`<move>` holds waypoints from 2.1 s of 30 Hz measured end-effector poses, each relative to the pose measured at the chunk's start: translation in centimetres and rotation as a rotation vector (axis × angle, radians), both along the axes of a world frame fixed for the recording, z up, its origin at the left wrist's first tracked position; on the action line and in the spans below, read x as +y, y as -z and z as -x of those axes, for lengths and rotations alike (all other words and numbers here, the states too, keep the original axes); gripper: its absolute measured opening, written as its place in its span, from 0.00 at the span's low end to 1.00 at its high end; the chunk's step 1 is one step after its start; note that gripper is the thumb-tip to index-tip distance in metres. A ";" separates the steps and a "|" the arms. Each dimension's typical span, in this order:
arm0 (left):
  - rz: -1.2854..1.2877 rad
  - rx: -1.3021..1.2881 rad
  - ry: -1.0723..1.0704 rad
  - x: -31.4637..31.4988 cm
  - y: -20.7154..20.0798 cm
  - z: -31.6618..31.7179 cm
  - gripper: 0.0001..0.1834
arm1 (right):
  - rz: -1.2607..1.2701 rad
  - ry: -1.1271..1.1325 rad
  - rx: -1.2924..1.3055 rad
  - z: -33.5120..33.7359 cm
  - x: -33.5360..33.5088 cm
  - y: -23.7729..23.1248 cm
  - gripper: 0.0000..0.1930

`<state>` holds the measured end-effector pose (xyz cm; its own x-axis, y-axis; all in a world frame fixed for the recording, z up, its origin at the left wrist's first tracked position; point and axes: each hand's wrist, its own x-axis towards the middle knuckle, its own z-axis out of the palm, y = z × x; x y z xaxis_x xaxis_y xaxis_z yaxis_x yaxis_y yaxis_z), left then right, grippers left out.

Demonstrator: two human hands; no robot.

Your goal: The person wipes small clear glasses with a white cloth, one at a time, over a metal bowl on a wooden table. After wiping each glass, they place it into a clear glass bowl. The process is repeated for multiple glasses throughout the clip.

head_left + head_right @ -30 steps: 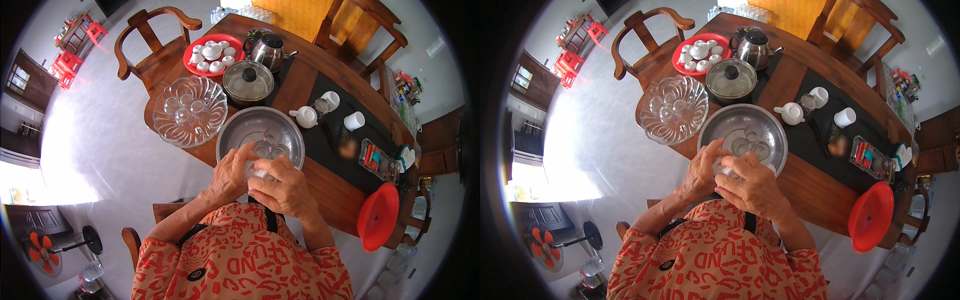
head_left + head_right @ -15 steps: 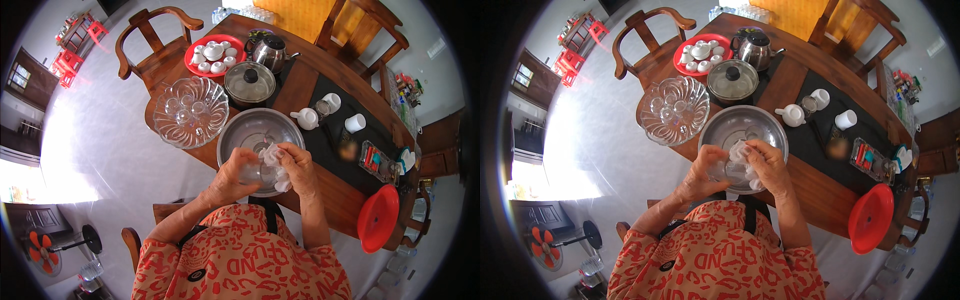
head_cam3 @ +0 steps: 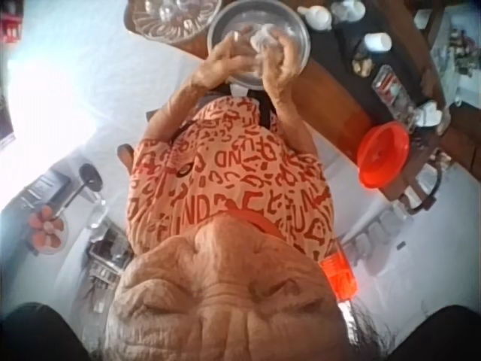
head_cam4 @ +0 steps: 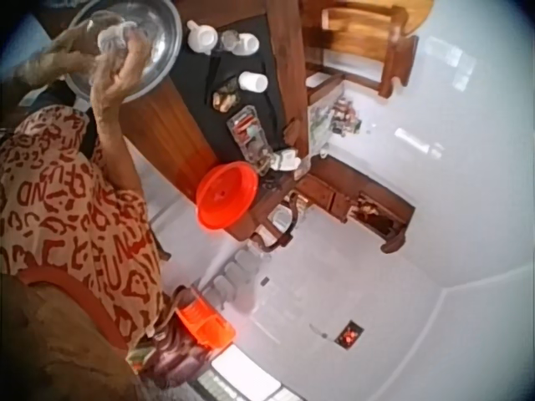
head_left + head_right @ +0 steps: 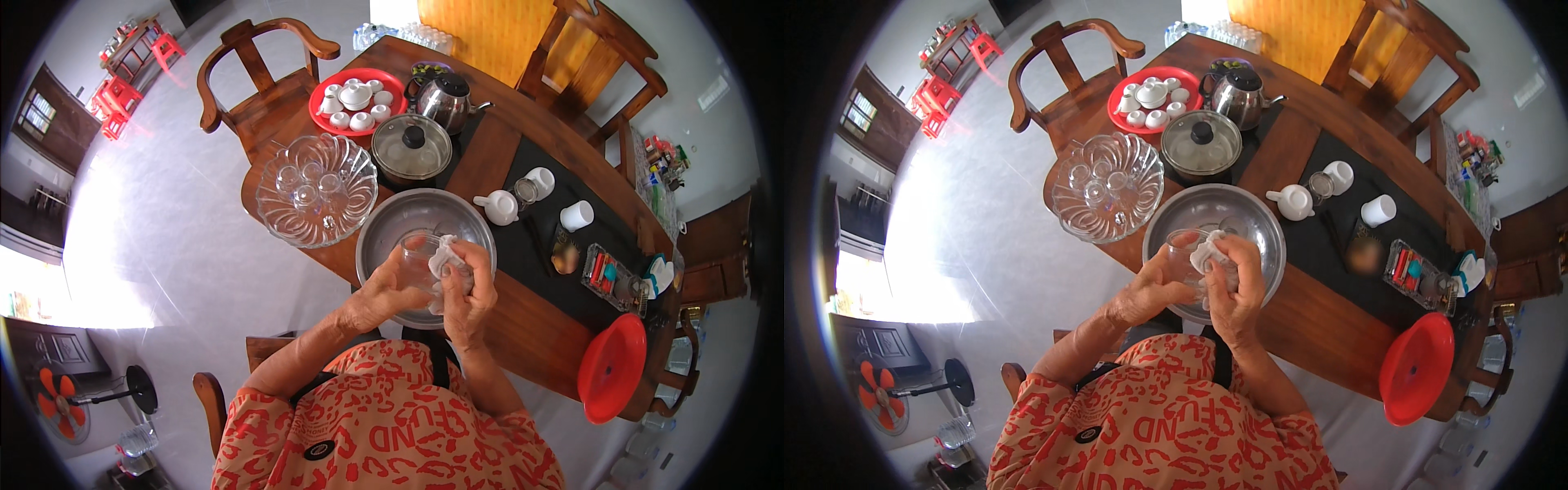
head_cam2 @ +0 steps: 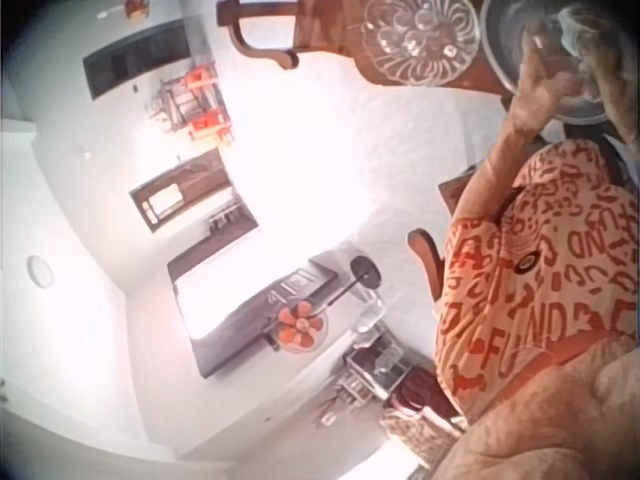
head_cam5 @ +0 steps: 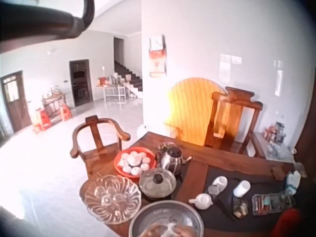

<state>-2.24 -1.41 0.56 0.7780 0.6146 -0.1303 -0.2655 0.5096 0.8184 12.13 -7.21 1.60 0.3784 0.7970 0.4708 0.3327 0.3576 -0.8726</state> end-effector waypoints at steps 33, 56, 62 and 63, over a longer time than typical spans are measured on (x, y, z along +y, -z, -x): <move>-0.991 0.737 -0.327 -1.2 0.3 0.1 0.34 | -0.079 0.000 -0.846 1.3 2.6 -2.9 0.12; 0.161 -0.305 -0.142 0.7 0.7 -1.6 0.34 | -0.156 0.075 -0.372 2.0 -1.0 1.0 0.15; 0.334 -0.254 -0.164 0.4 0.2 -1.9 0.37 | -0.222 0.069 -0.526 2.3 -1.3 1.1 0.19; 0.383 -0.276 -0.163 0.2 0.4 -1.9 0.37 | -0.201 0.062 -0.517 2.2 -1.3 1.1 0.19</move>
<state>-0.32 -1.18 0.14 0.7131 0.6793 -0.1730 -0.5470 0.6936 0.4688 9.91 -8.48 0.53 0.1010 0.6559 0.7481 0.7251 0.4663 -0.5067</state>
